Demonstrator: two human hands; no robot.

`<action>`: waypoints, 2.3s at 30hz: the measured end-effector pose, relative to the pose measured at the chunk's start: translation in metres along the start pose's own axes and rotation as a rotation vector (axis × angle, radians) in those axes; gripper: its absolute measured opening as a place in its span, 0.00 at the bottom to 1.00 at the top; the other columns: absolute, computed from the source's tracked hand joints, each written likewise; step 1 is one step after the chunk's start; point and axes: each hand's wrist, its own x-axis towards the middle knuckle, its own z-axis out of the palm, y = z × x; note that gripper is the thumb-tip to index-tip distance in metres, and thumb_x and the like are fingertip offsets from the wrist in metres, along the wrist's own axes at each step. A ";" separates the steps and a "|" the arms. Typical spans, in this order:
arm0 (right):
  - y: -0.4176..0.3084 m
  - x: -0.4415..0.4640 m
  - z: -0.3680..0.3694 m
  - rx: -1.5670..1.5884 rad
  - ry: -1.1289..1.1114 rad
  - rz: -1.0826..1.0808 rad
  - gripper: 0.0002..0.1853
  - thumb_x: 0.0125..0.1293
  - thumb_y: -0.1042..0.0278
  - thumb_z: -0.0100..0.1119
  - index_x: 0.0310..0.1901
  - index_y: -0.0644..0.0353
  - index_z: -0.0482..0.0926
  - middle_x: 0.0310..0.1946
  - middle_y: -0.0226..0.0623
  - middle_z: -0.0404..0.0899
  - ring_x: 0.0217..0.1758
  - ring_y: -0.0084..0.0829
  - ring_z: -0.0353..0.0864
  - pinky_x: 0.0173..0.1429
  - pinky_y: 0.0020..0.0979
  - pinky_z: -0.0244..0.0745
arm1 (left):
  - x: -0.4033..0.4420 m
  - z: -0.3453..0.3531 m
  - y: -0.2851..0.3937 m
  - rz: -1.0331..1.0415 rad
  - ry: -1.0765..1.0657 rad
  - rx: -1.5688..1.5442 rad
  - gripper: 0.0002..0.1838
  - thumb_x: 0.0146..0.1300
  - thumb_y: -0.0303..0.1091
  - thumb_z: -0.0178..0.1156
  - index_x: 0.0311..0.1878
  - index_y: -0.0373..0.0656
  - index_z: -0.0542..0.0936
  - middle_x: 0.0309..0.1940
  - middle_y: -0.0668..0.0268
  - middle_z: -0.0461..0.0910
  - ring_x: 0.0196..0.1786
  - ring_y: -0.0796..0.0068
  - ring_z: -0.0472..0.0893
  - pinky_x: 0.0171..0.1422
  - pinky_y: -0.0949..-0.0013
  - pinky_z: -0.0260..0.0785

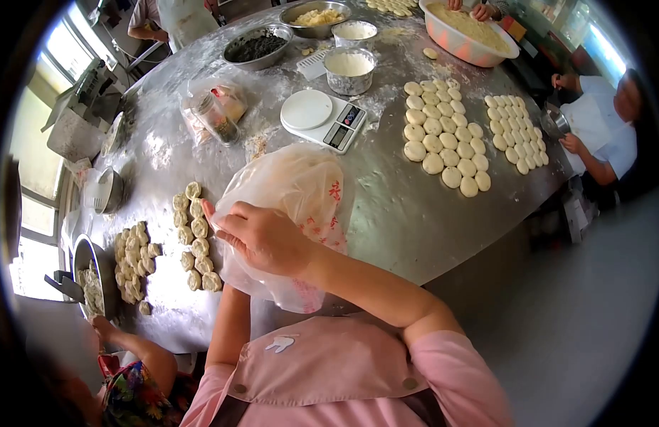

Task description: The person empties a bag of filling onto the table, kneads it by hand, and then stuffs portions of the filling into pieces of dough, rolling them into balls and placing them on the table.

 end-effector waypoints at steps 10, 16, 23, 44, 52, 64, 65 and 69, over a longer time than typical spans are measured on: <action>-0.024 -0.006 0.006 0.219 -0.068 -0.055 0.16 0.60 0.69 0.66 0.49 0.59 0.77 0.41 0.38 0.77 0.45 0.44 0.79 0.50 0.39 0.76 | 0.019 0.004 0.035 -0.213 0.010 -0.344 0.25 0.72 0.41 0.51 0.68 0.41 0.65 0.52 0.57 0.77 0.53 0.65 0.78 0.62 0.64 0.71; -0.005 -0.017 -0.021 0.020 0.225 -0.066 0.22 0.61 0.70 0.67 0.56 0.62 0.74 0.52 0.42 0.74 0.51 0.39 0.77 0.56 0.36 0.73 | 0.038 -0.023 0.059 -0.265 0.009 -0.556 0.25 0.71 0.40 0.52 0.67 0.42 0.66 0.53 0.57 0.77 0.54 0.65 0.77 0.62 0.63 0.71; 0.034 -0.071 -0.051 -0.050 0.358 0.367 0.18 0.62 0.70 0.65 0.52 0.63 0.74 0.45 0.44 0.77 0.45 0.38 0.79 0.48 0.33 0.75 | 0.057 -0.038 0.086 -0.193 0.107 -0.395 0.24 0.71 0.40 0.52 0.66 0.41 0.67 0.53 0.57 0.77 0.53 0.65 0.78 0.61 0.63 0.71; 0.061 -0.086 -0.078 0.193 0.423 0.630 0.26 0.65 0.58 0.64 0.60 0.61 0.70 0.55 0.38 0.74 0.53 0.30 0.76 0.54 0.30 0.73 | 0.064 -0.019 0.129 -0.109 0.103 -0.266 0.21 0.71 0.38 0.53 0.63 0.39 0.70 0.53 0.58 0.78 0.53 0.67 0.79 0.59 0.62 0.73; 0.054 -0.016 -0.109 0.617 0.369 0.364 0.56 0.56 0.37 0.68 0.75 0.58 0.46 0.75 0.46 0.49 0.78 0.45 0.49 0.75 0.44 0.53 | 0.047 0.015 0.092 -0.216 0.027 -0.226 0.20 0.71 0.38 0.53 0.62 0.39 0.71 0.53 0.58 0.78 0.53 0.67 0.79 0.58 0.62 0.73; 0.032 -0.024 -0.029 0.409 -0.054 0.412 0.70 0.40 0.44 0.81 0.73 0.67 0.40 0.73 0.55 0.44 0.77 0.50 0.46 0.77 0.43 0.48 | 0.068 0.036 0.047 -0.251 0.251 0.092 0.19 0.70 0.37 0.53 0.60 0.38 0.72 0.53 0.59 0.78 0.52 0.68 0.80 0.57 0.62 0.74; 0.031 -0.023 -0.022 0.324 -0.028 0.371 0.69 0.40 0.47 0.81 0.73 0.67 0.39 0.72 0.55 0.44 0.77 0.50 0.46 0.77 0.43 0.50 | 0.064 0.041 0.041 -0.252 0.209 0.037 0.19 0.70 0.36 0.53 0.60 0.38 0.72 0.53 0.59 0.78 0.52 0.69 0.80 0.57 0.62 0.74; 0.038 -0.015 -0.004 0.278 0.227 0.542 0.62 0.42 0.61 0.79 0.72 0.70 0.43 0.70 0.57 0.47 0.74 0.52 0.52 0.73 0.44 0.58 | 0.038 0.055 0.016 -0.257 0.047 -0.184 0.19 0.69 0.33 0.55 0.61 0.38 0.71 0.53 0.60 0.78 0.52 0.71 0.79 0.56 0.64 0.74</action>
